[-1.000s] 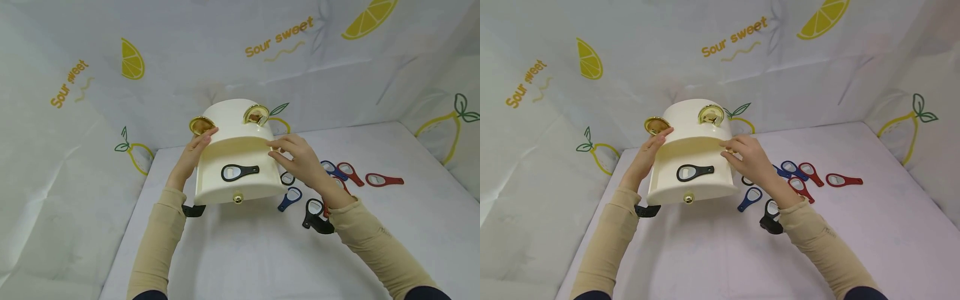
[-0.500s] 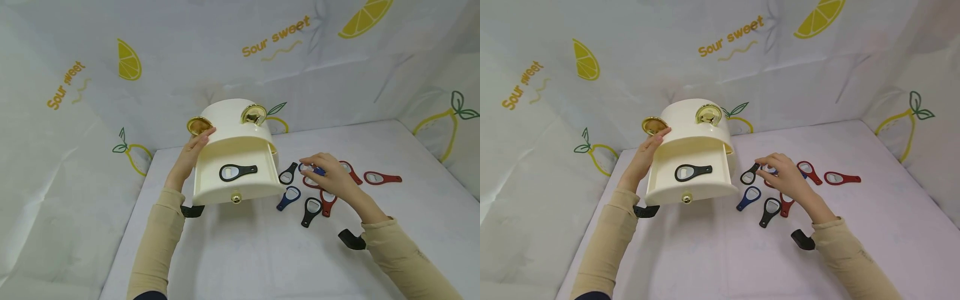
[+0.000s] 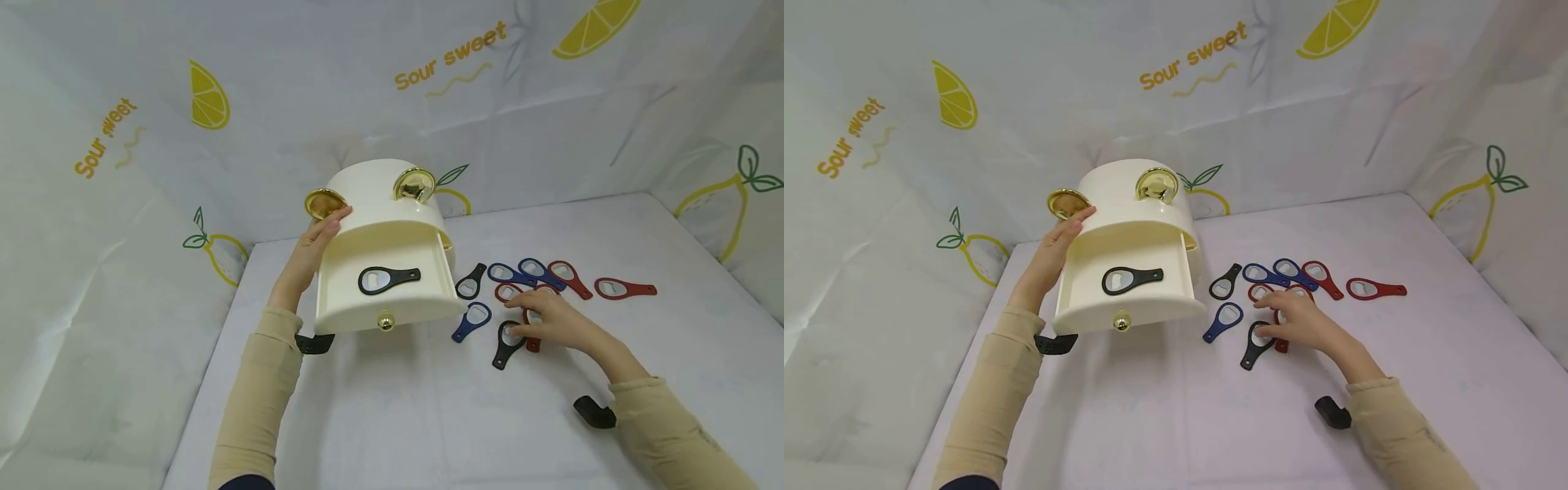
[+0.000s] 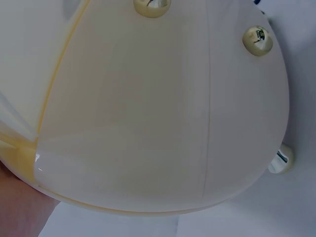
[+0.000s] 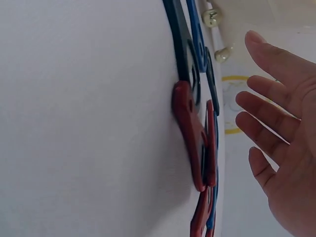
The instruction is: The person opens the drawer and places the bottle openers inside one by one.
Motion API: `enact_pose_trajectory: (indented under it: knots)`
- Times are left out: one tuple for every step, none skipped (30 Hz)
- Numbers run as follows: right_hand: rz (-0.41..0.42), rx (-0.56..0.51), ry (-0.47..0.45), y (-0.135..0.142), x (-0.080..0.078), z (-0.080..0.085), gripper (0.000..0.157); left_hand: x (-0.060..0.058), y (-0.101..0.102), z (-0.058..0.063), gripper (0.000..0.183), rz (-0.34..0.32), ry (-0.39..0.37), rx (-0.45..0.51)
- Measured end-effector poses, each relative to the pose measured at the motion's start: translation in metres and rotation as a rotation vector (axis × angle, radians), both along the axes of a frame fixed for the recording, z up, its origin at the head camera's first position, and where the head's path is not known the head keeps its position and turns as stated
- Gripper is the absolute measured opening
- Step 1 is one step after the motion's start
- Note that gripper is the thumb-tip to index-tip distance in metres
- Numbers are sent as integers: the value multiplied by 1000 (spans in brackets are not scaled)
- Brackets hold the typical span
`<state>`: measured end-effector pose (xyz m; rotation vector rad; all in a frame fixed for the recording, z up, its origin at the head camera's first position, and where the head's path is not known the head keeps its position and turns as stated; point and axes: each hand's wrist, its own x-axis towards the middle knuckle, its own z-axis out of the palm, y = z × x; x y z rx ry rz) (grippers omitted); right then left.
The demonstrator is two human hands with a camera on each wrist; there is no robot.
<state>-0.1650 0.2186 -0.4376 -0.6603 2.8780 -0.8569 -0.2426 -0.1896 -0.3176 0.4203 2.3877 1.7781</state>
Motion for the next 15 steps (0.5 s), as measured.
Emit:
enact_pose_trajectory:
  knots:
    - [3, 8, -14, 1, 0, -4, 46, 0, 0, 0, 41, 2, -2, 0]
    - [7, 19, -24, 2, 1, -7, 47, 1, 0, 0, 41, 4, -4, 0]
    - [10, 33, -36, 3, 1, -10, 48, 1, 0, 0, 41, 5, -5, -1]
    - [18, 50, -40, 4, 2, -13, 50, 2, 0, 0, 41, 7, -6, -1]
    - [26, 58, -43, 5, 2, -16, 53, 2, 0, 0, 41, 8, -6, 0]
    - [32, 69, -35, 5, 3, -18, 55, 2, 0, 0, 41, 9, -5, -1]
    - [44, 77, -20, 6, 4, -20, 58, 2, 0, -1, 41, 7, -2, -2]
    - [53, 89, -3, 6, 5, -22, 59, 2, 0, -1, 41, 6, 1, -3]
    - [60, 100, 12, 6, 5, -23, 61, 2, 0, -1, 41, 5, 4, -3]
    - [65, 107, 27, 6, 6, -24, 61, 1, 0, -1, 41, 3, 8, -5]
    - [66, 114, 37, 6, 6, -25, 61, 1, 0, -1, 41, -1, 12, -7]
    - [67, 123, 44, 5, 6, -25, 60, 1, 0, -1, 41, -5, 18, -11]
    - [67, 130, 46, 5, 6, -25, 59, 0, -1, -1, 42, -10, 24, -13]
    - [63, 135, 43, 5, 6, -25, 58, 0, -1, -1, 42, -12, 28, -13]
    - [63, 136, 41, 5, 6, -25, 57, 0, -1, -1, 42, -15, 32, -10]
